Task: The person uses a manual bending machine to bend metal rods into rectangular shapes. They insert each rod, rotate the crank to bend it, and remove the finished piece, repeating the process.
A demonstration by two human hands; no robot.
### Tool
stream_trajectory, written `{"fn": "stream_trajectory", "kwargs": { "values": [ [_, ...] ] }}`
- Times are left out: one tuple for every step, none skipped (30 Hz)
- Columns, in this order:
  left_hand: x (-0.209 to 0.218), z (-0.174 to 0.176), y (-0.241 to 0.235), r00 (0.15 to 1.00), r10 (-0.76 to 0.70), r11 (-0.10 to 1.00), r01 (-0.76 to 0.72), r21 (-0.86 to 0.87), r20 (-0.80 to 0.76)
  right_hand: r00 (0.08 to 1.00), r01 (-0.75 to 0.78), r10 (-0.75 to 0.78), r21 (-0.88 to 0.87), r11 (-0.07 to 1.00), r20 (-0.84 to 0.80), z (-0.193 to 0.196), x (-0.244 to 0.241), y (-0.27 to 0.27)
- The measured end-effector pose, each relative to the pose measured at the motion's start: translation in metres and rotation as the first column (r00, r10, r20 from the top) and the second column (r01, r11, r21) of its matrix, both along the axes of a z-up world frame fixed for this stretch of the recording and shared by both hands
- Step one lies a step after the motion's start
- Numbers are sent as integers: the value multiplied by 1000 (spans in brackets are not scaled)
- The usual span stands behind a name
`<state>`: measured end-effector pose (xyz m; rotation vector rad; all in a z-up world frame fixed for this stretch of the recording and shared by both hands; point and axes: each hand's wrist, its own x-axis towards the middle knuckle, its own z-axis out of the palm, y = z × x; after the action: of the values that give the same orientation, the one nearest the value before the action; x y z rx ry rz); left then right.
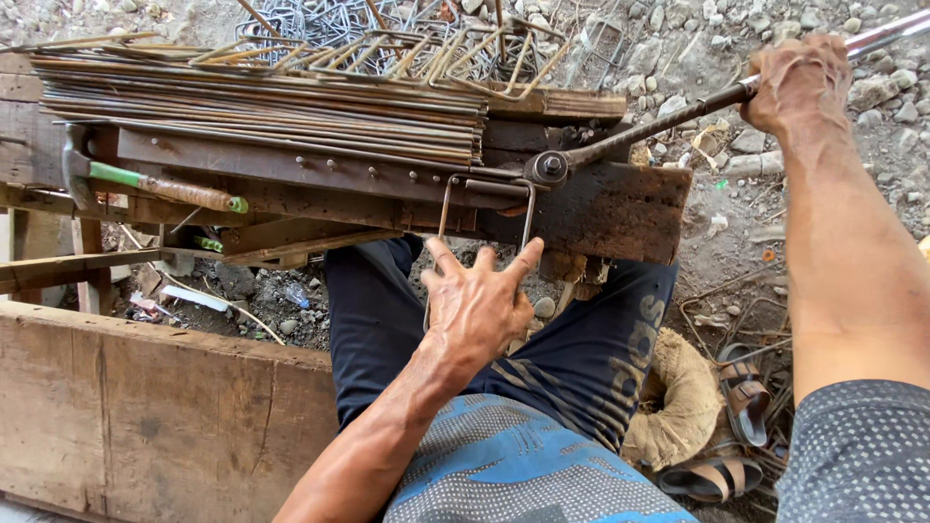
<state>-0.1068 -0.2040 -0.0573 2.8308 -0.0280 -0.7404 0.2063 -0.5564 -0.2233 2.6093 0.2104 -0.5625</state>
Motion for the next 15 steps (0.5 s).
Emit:
{"fn": "stream_trajectory", "kwargs": {
  "values": [
    [0,0,0,1000,-4,1000,4,-2,-4,1000,4,-4,-2,1000,-4,-6,-1,-4],
    [1,-1,0,1000,6,1000,-6,-1,-22,999,9,-11,-52,999,-30,-10,3,-7],
    [2,-1,0,999,15,1000,-15,0,-40,998,14,-19,-102,995,-55,-13,7,-11],
    [1,0,0,999,14,1000,-14,1,-43,998,14,-20,-101,995,-57,-11,4,-10],
    [1,1,1,999,11,1000,-11,6,-42,999,-1,-3,-88,996,-42,-9,2,-10],
    [2,2,1,999,5,1000,-5,10,-35,1000,-13,12,-76,997,-21,-5,1,-10],
    [3,5,1,1000,1,1000,-1,10,-31,1000,-9,8,-76,997,-17,-10,0,-16],
    [4,8,1,997,12,1000,-12,-6,-73,1000,8,-8,-48,999,4,-15,-1,-23],
    [6,11,2,993,21,1000,-24,-21,-116,999,24,-23,-18,1000,25,-19,-3,-29],
    [6,12,3,994,17,1000,-19,-21,-110,999,28,-28,-19,999,30,-16,-16,-35],
    [7,12,4,995,14,1000,-16,-25,-94,995,73,-80,115,991,57,-14,-30,-41],
    [6,12,4,997,8,999,-11,-33,-80,988,114,-136,243,963,76,-11,-45,-50],
    [7,13,5,997,1,999,-4,-39,-77,987,120,-142,238,964,80,-4,-66,-50],
    [7,15,5,997,2,999,-5,-35,-82,988,102,-122,193,976,95,2,-89,-49],
    [7,17,6,996,3,1000,-6,-31,-86,989,84,-101,147,985,109,9,-111,-48]
  ]
}}
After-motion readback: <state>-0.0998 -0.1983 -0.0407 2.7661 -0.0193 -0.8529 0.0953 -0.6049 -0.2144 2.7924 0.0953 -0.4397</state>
